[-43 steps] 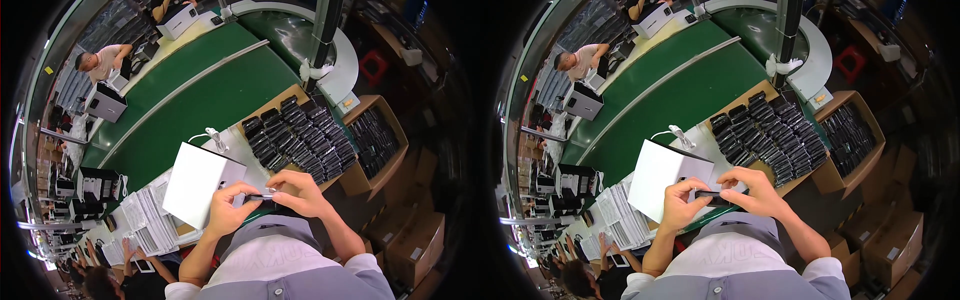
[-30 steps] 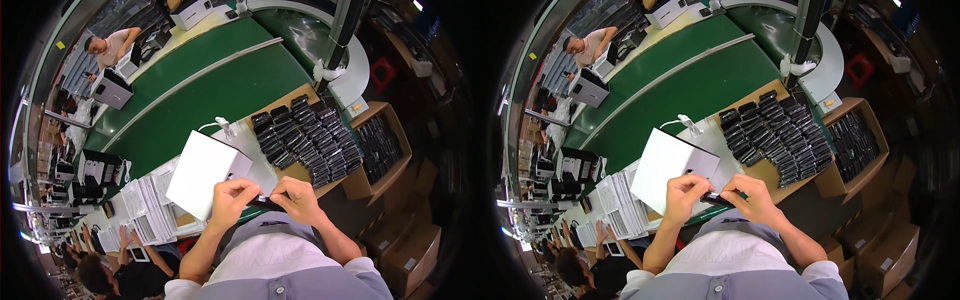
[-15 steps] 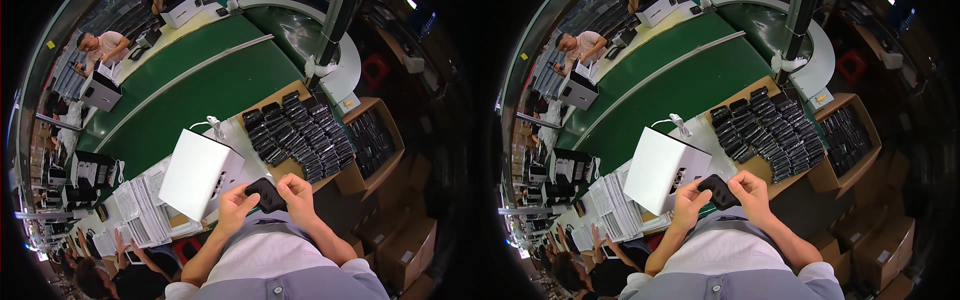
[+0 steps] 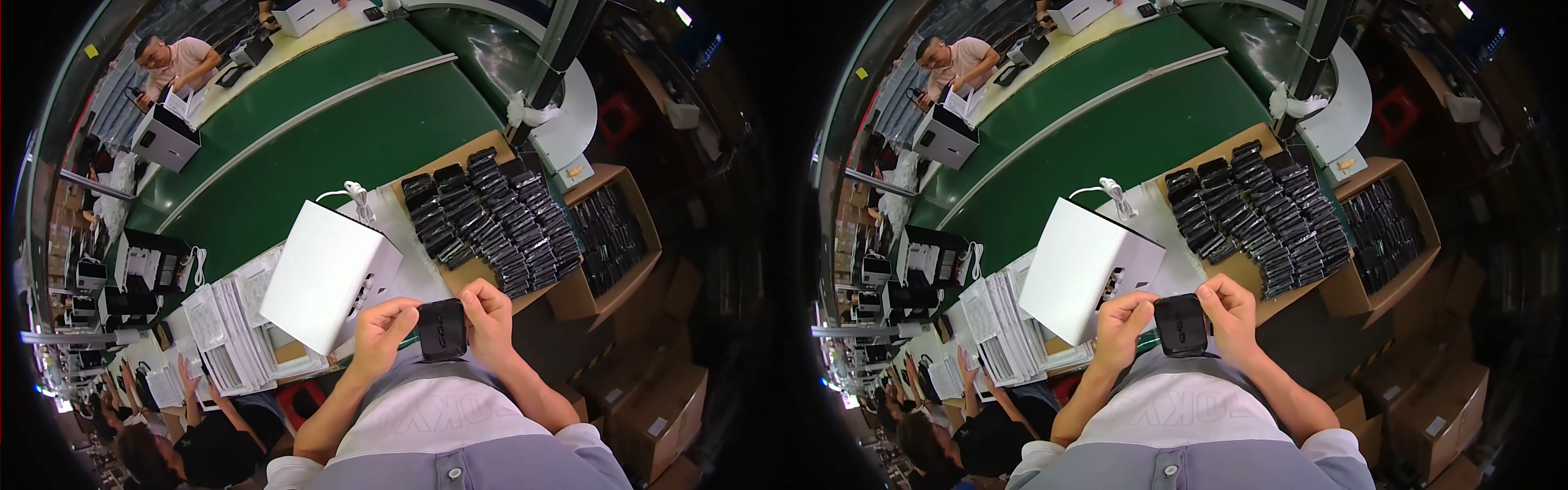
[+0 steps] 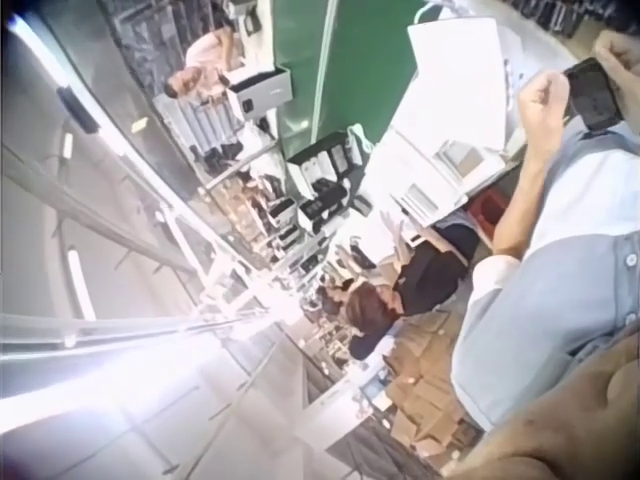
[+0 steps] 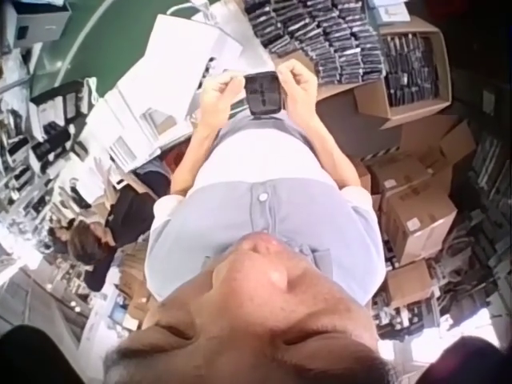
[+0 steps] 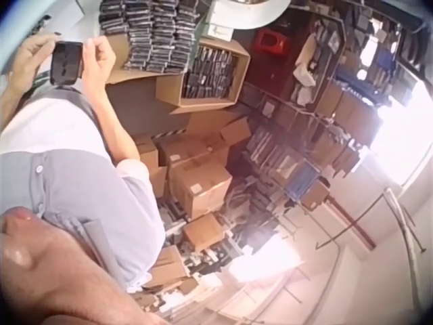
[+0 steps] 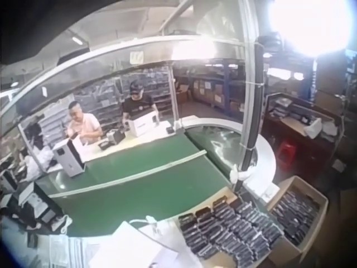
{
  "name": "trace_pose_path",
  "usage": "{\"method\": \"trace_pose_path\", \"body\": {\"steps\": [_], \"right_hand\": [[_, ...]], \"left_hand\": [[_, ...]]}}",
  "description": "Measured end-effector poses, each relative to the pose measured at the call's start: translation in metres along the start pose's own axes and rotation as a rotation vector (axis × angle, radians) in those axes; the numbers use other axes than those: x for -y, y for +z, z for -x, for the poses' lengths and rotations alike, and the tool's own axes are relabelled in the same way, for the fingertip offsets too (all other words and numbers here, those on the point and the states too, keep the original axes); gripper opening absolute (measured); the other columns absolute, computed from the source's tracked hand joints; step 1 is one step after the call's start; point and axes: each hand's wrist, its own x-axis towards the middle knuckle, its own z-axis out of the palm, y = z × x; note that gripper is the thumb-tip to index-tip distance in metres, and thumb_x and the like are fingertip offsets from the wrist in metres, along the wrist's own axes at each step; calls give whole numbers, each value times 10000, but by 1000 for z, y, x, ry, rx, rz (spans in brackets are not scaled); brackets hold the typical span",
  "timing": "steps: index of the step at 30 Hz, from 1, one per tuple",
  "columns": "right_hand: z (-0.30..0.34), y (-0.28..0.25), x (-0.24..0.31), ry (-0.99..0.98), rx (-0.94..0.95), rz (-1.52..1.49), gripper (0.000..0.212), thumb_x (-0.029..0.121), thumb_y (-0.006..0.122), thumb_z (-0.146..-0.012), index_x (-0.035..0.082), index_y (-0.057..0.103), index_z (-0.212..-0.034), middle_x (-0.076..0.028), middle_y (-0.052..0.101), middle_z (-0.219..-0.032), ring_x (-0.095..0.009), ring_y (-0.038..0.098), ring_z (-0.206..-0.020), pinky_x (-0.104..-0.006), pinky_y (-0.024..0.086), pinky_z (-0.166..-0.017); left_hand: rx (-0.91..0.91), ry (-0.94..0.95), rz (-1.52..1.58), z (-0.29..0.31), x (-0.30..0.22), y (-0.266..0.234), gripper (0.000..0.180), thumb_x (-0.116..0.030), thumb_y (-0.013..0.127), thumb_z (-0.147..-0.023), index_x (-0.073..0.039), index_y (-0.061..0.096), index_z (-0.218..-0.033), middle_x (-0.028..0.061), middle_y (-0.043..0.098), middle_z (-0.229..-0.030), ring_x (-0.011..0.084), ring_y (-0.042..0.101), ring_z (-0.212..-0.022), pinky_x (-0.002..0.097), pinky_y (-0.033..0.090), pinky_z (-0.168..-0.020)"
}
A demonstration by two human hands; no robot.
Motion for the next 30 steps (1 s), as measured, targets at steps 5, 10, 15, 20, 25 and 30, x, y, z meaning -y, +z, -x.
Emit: {"method": "trace_pose_path", "body": {"steps": [5, 10, 15, 20, 25, 30], "right_hand": [[5, 16, -10, -26, -171, -128, 206, 192, 567, -1055, 84, 526, -884, 64, 510, -767, -7, 453, -652, -193, 371, -579], [4, 19, -10, -10, -153, -172, 275, 275, 566, -1061, 110, 505, -851, 67, 484, -718, -17, 406, -600, -194, 304, -526], [11, 4, -19, 46, 101, -63, 353, 372, 488, -1086, 101, 521, -863, 67, 433, -727, -44, 356, -627, -221, 284, -565], [12, -9, -18, 117, 189, -188, 335, 349, 498, -1079, 58, 623, -1188, 28, 612, -919, -54, 549, -777, -219, 432, -683], [7, -9, -13, 100, 295, -287, 306, 363, 520, -1068, 74, 564, -980, -22, 616, -956, -86, 573, -806, -242, 449, -683], [-2, -10, -4, -4, 265, -160, 285, 324, 533, -1066, 95, 512, -898, 7, 588, -914, -59, 502, -758, -236, 399, -660]], "left_hand": [[-223, -18, 155, -4, 17, 12, 280, -258, 557, -1060, -19, 641, -941, -24, 600, -802, 31, 489, -673, 215, 400, -612], [-208, 3, 175, -16, 14, 14, 339, -277, 517, -1079, -42, 596, -848, -58, 541, -759, 14, 432, -676, 200, 342, -603], [-250, -34, 262, -25, 13, 19, 338, -284, 496, -1085, -65, 572, -839, -42, 574, -751, 15, 472, -632, 203, 386, -563], [-162, -172, 466, -29, 15, 22, 325, -304, 482, -1088, -55, 598, -915, 2, 631, -765, 58, 580, -622, 220, 467, -556], [-128, -216, 421, -39, 22, 15, 344, -338, 418, -1095, -51, 558, -968, 130, 677, -812, 194, 643, -558, 334, 550, -449], [-270, -203, 312, -29, 25, 11, 261, -274, 493, -1081, -55, 603, -993, 14, 604, -729, 82, 589, -597, 199, 456, -530]]}}
